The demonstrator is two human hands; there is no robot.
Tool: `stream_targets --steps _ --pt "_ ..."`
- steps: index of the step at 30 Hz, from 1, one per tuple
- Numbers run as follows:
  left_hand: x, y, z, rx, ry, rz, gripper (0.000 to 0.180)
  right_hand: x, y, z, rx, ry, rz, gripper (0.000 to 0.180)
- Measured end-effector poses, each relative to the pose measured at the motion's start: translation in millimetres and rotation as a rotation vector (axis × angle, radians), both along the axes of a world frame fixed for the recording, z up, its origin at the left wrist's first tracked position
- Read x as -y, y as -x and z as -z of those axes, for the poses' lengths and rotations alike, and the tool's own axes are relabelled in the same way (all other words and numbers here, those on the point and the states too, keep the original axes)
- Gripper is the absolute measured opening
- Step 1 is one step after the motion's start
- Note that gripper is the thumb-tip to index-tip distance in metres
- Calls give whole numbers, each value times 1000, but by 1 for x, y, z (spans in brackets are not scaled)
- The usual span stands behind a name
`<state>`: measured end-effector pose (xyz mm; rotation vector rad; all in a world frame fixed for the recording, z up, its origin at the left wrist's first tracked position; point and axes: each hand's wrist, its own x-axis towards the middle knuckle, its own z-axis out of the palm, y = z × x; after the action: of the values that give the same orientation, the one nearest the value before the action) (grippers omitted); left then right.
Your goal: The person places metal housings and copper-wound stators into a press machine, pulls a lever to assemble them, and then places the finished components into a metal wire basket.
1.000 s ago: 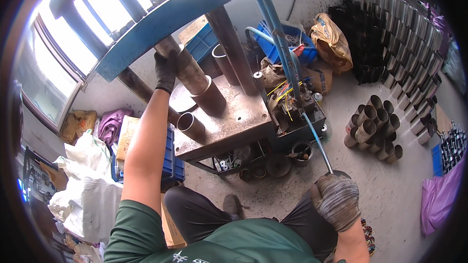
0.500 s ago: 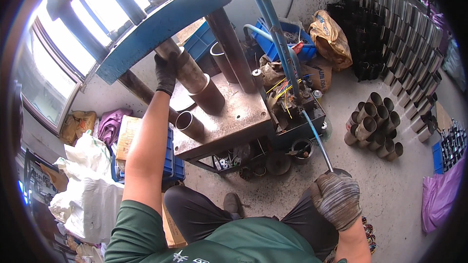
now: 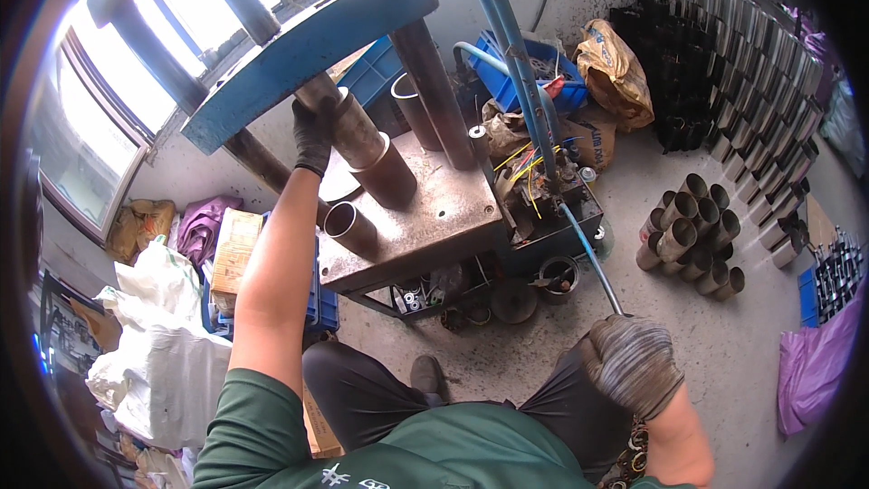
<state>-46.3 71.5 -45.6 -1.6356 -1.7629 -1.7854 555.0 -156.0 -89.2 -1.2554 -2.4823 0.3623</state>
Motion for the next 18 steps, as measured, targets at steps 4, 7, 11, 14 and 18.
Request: stream_targets --steps 4,7,11,14,18 --pt "3 -6 3 -1 38 -26 90 -19 -2 -27 150 49 -67 21" --pt "7 -9 3 8 39 -26 88 -29 2 -34 110 -4 -90 20" --pt "3 2 9 57 -18 58 81 -17 1 -24 346 41 -100 22" --pt "-3 5 18 91 -54 86 79 -7 -5 -10 358 164 -122 23" --pt "-5 14 22 -22 10 -31 82 -12 -7 -17 366 178 -145 23"
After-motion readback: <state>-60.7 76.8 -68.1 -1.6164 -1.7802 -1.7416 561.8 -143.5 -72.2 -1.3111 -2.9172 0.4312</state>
